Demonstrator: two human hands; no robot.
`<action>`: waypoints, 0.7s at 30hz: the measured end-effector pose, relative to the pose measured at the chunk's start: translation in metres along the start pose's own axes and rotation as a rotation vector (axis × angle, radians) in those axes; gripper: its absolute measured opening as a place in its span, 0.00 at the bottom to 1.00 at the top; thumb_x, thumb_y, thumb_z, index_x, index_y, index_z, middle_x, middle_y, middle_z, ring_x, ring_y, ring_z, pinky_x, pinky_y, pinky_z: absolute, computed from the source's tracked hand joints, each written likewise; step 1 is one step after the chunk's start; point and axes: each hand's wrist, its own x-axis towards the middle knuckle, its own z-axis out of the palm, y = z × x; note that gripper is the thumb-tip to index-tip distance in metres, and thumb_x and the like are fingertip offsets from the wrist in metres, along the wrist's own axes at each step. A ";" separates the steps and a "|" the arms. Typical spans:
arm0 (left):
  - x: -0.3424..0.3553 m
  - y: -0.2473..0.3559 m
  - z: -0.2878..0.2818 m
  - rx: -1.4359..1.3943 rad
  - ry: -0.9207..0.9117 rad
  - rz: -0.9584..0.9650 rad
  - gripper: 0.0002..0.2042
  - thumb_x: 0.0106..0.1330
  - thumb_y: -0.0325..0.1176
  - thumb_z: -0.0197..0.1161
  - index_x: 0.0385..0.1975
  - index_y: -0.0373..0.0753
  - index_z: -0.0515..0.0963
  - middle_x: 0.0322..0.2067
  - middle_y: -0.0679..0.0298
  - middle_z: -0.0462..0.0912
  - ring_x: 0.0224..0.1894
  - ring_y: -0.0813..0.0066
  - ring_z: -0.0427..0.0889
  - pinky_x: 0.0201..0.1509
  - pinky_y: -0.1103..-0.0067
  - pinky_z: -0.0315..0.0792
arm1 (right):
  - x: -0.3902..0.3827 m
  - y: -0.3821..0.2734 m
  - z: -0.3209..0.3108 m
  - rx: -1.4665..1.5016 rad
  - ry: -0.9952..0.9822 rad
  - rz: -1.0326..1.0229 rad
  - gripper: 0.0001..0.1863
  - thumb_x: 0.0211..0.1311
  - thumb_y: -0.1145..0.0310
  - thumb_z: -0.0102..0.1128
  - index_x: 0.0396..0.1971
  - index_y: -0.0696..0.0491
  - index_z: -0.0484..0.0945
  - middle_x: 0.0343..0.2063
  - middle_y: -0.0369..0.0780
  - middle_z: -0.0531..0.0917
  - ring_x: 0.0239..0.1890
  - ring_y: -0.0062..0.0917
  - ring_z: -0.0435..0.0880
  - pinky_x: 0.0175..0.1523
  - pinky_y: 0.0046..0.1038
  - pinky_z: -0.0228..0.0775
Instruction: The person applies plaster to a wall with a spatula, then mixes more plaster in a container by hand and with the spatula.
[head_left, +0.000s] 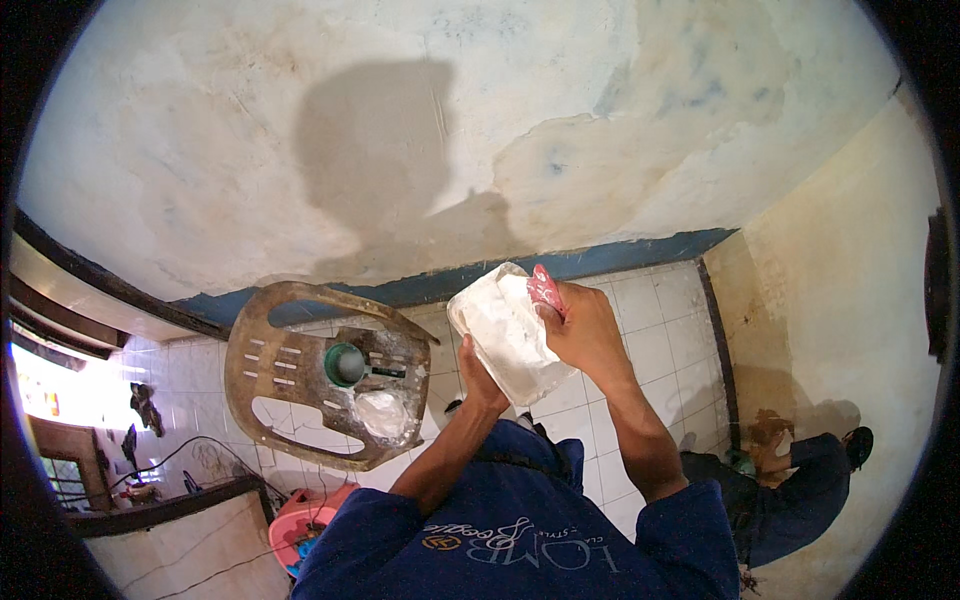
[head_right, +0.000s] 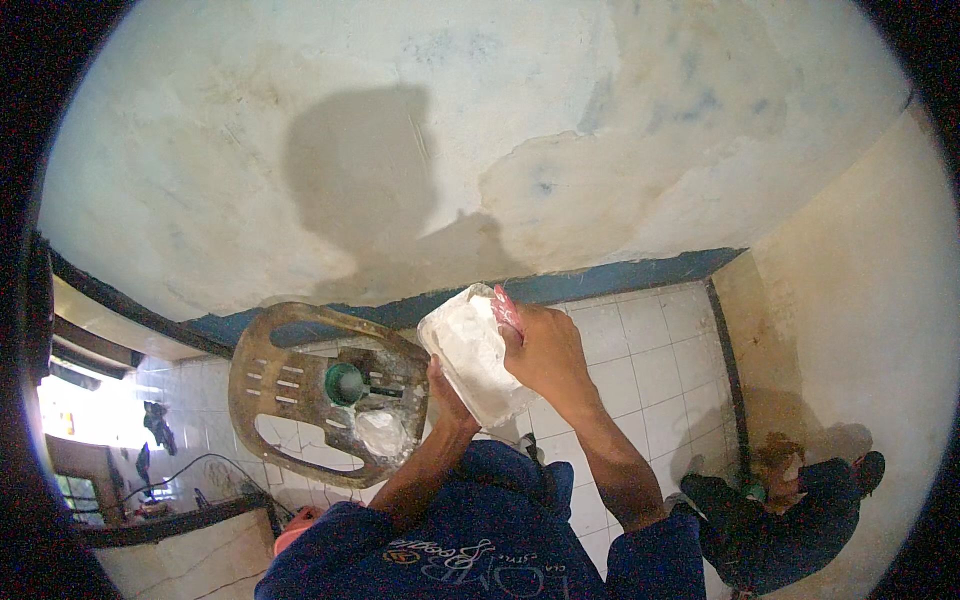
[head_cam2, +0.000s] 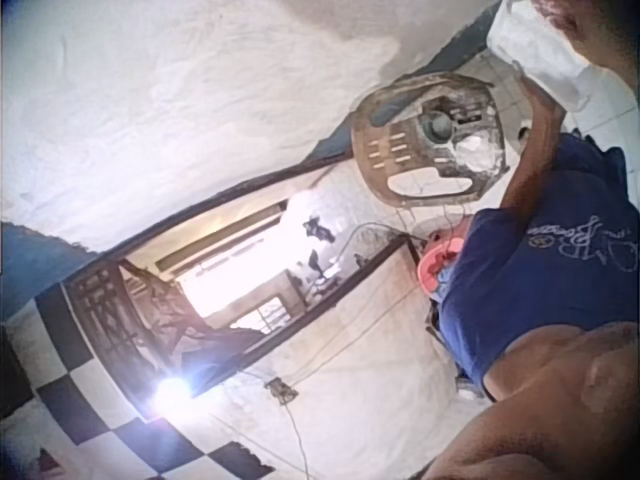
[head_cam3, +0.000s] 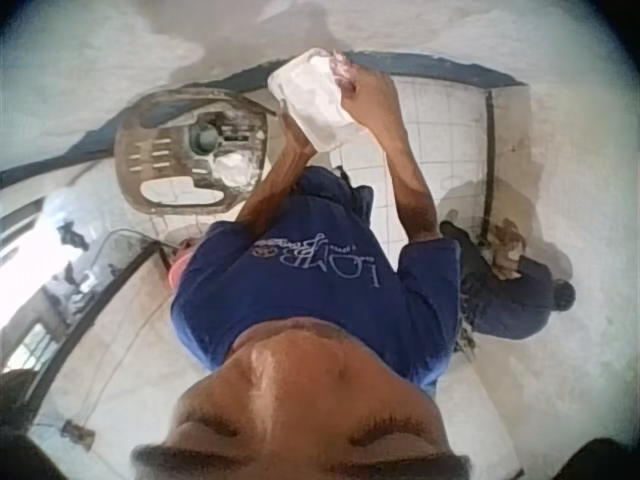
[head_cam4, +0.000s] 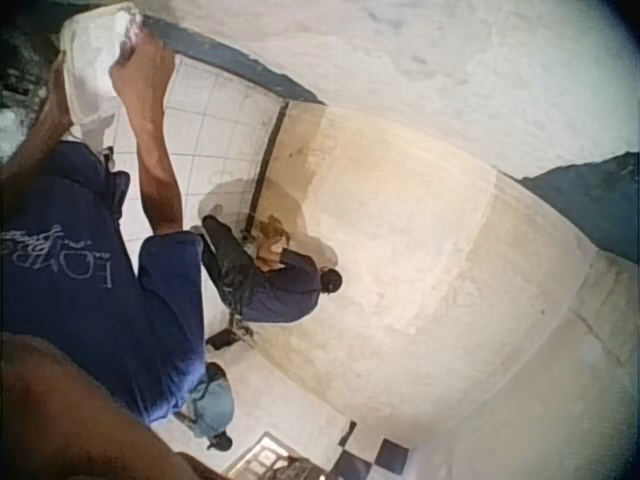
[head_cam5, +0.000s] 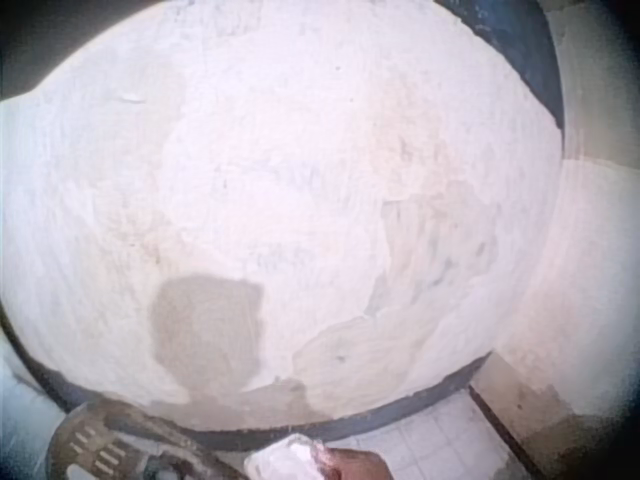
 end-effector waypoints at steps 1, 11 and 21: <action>0.000 0.000 0.000 -0.001 0.001 0.001 0.43 0.52 0.63 0.55 0.66 0.44 0.54 0.62 0.57 0.63 0.62 0.57 0.65 0.65 0.61 0.60 | 0.000 -0.003 0.000 0.000 -0.001 -0.001 0.15 0.51 0.71 0.57 0.41 0.53 0.79 0.26 0.48 0.81 0.31 0.46 0.80 0.34 0.43 0.71; -0.006 -0.008 0.004 0.051 0.061 -0.008 0.40 0.54 0.62 0.52 0.65 0.48 0.56 0.61 0.59 0.64 0.62 0.58 0.65 0.65 0.60 0.60 | -0.007 -0.025 0.025 -0.146 -0.031 -0.057 0.10 0.51 0.71 0.55 0.34 0.56 0.80 0.30 0.48 0.82 0.30 0.44 0.81 0.35 0.41 0.72; -0.010 -0.008 0.001 0.052 0.026 0.004 0.41 0.54 0.64 0.52 0.64 0.45 0.56 0.61 0.57 0.65 0.61 0.58 0.66 0.64 0.60 0.61 | -0.011 -0.025 0.017 0.038 -0.095 -0.073 0.07 0.51 0.70 0.57 0.28 0.57 0.78 0.26 0.50 0.80 0.30 0.48 0.78 0.36 0.43 0.69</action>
